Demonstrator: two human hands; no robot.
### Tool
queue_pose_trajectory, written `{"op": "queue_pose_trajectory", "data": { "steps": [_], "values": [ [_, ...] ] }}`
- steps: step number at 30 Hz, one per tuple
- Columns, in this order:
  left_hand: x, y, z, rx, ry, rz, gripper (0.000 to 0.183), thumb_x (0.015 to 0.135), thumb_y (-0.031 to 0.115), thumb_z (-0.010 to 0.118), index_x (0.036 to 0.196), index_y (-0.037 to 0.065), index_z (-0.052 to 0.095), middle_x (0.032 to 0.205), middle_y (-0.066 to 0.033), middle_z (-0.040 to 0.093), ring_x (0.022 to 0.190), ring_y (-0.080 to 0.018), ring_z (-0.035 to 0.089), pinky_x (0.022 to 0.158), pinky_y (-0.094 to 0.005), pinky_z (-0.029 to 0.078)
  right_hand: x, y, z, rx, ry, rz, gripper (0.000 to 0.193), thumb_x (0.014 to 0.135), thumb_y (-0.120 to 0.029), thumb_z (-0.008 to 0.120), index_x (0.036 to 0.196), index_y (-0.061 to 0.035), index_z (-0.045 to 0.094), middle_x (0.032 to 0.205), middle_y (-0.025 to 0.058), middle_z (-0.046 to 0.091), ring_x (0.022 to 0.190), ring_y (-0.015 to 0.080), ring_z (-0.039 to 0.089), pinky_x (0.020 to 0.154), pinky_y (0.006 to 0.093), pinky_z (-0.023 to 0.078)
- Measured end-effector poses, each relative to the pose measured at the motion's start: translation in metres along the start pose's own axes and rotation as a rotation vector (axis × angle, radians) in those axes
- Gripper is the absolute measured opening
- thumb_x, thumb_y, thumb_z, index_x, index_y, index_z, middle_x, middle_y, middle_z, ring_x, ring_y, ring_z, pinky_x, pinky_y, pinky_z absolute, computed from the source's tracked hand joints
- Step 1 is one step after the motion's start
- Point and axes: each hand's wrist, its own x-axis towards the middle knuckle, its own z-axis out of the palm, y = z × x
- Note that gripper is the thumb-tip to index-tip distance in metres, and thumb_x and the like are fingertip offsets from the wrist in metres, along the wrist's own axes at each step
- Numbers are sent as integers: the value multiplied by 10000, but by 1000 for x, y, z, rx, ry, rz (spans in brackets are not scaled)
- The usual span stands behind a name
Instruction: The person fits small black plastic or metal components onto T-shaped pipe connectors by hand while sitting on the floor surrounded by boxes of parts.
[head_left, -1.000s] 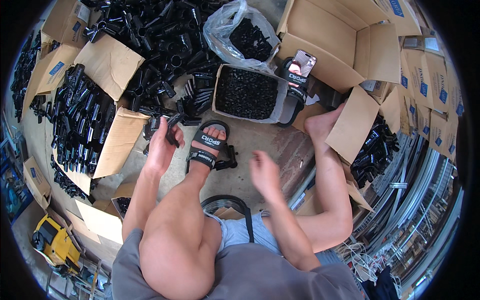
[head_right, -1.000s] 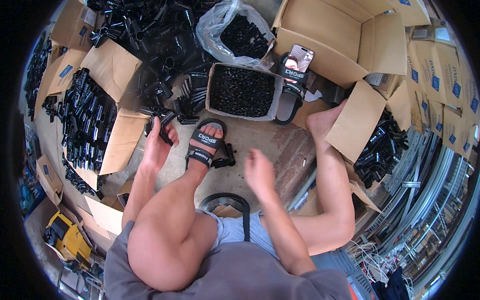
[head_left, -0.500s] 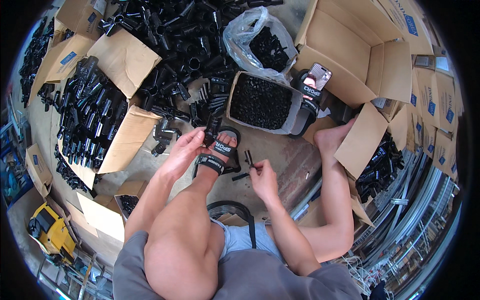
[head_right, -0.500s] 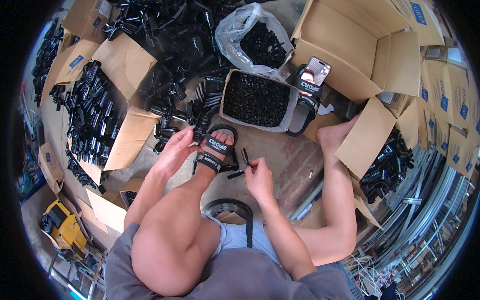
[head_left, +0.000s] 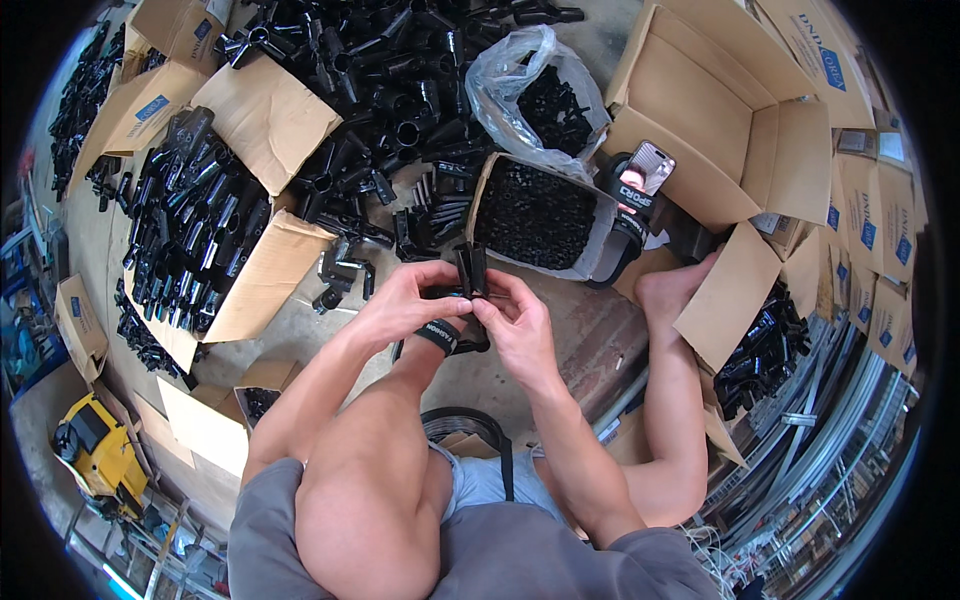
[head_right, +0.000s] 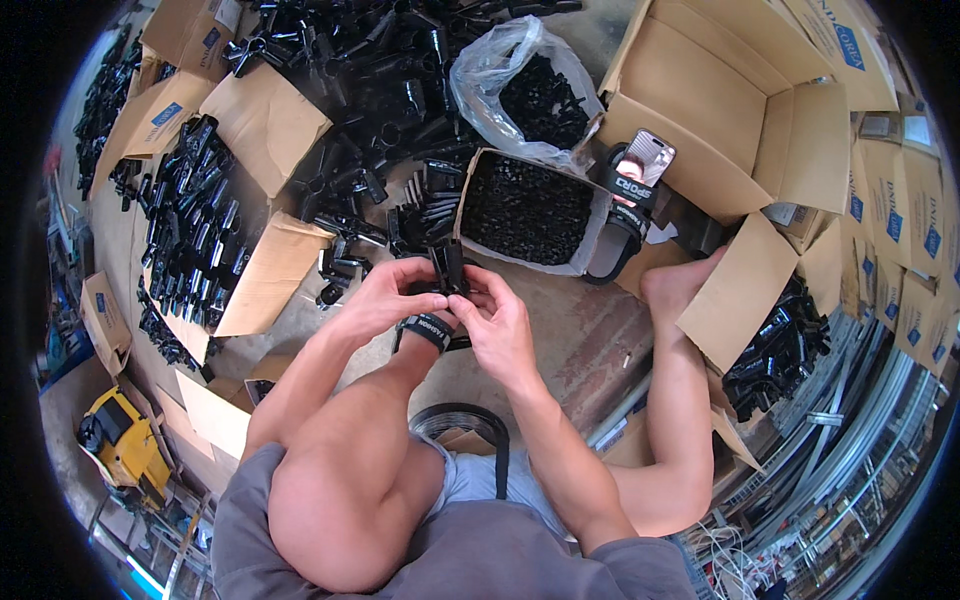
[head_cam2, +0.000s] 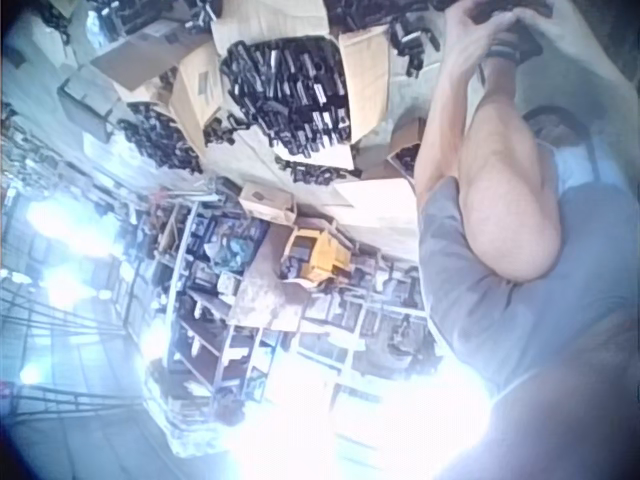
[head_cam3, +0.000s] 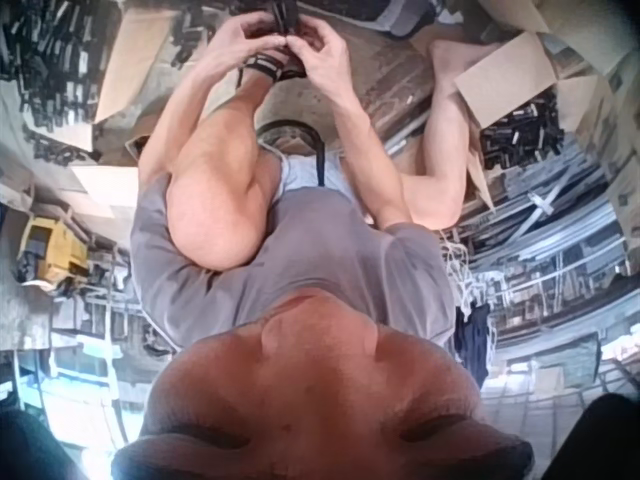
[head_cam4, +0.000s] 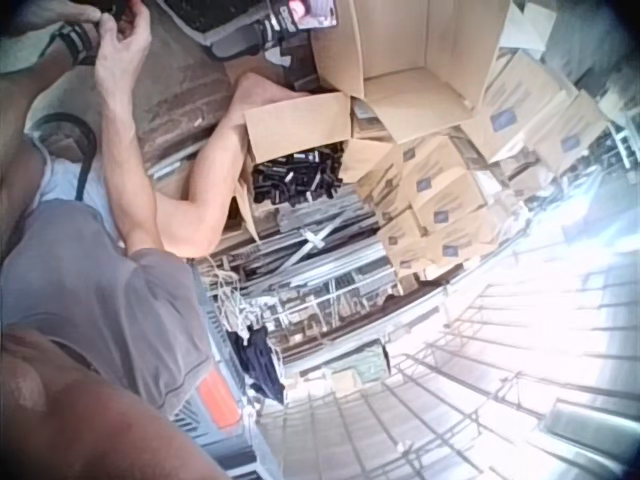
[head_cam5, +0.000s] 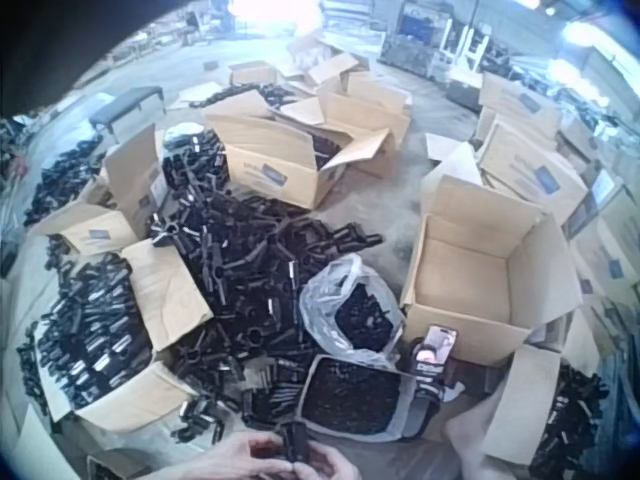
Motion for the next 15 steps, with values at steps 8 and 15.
{"op": "queue_pose_trajectory", "data": {
  "steps": [8,15],
  "values": [
    [-12,0,2,64,-7,22,403,838,93,827,1202,-16,694,1133,-97,736,1069,-159,667,992,-339,509,1,-3,-9,-96,-50,48,488,955,-172,747,1350,58,578,1135,133,716,1011,171,685,902,318,560],
    [-10,-3,4,138,-14,-3,411,818,88,846,1191,-17,709,1127,-104,740,1069,-153,666,982,-335,513,2,-4,-13,-185,-120,43,408,972,-185,726,1270,63,599,1078,122,718,967,161,682,870,318,558]
  ]
}}
